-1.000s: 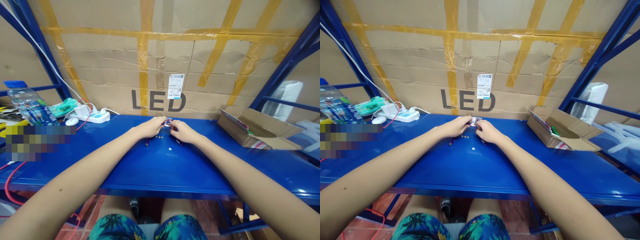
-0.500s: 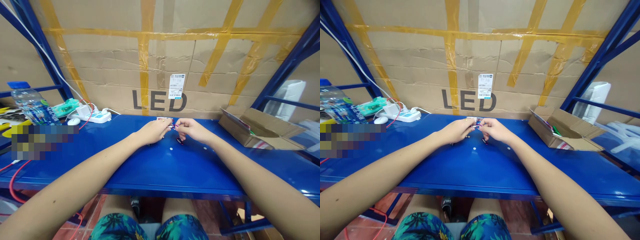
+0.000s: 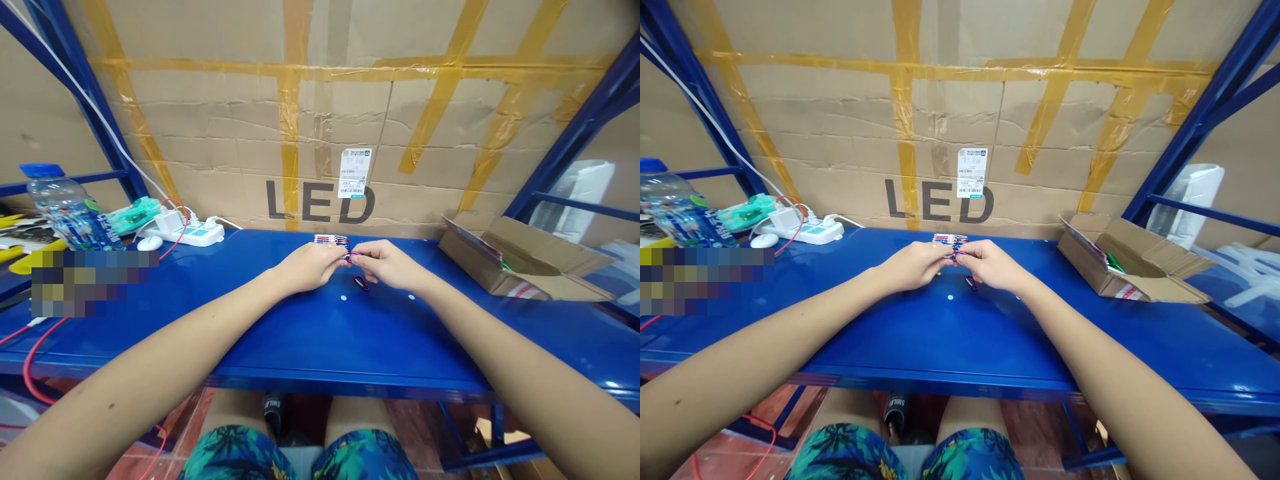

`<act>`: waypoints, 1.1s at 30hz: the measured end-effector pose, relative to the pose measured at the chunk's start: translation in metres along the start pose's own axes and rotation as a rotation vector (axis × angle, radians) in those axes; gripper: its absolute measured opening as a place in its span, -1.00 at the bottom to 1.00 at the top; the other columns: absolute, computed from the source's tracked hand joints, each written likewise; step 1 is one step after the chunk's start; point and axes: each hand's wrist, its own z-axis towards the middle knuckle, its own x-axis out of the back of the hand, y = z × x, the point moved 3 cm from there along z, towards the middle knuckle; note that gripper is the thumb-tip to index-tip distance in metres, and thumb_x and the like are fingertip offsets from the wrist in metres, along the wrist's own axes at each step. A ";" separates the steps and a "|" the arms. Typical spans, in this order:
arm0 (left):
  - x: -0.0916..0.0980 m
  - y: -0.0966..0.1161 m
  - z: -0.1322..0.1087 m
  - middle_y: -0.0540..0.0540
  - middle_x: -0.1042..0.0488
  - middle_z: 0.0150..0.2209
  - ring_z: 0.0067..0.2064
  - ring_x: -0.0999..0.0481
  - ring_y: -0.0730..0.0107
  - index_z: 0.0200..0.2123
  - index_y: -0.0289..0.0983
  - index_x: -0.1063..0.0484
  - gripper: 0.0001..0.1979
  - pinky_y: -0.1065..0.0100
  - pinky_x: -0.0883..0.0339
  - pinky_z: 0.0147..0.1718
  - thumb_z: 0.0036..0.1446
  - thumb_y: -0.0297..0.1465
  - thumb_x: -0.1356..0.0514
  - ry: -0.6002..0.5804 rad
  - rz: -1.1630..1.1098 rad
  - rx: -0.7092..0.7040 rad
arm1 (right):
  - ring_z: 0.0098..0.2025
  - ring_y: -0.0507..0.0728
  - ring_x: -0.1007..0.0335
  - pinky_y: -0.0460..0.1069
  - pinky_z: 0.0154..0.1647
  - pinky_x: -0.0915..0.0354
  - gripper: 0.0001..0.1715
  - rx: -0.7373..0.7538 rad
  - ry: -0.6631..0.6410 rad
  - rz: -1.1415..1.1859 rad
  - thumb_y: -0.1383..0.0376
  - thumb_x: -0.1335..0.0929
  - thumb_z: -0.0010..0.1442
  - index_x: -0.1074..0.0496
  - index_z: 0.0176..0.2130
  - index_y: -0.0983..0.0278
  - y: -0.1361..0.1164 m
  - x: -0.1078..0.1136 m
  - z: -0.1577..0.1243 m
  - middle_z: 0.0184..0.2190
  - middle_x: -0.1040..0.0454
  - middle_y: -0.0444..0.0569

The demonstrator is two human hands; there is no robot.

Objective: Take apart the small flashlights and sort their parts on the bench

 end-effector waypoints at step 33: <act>0.018 -0.084 -0.021 -0.15 -0.52 -0.35 -0.27 -0.44 0.25 -0.32 -0.24 -0.54 -0.80 0.30 -0.22 -0.33 0.10 -0.47 -0.09 -0.279 0.270 0.238 | -0.40 0.10 -0.32 -0.01 -0.34 -0.15 -0.66 0.061 0.140 -0.427 0.22 -0.23 0.29 -0.41 -0.45 0.26 0.004 0.005 0.002 -0.47 -0.48 -0.07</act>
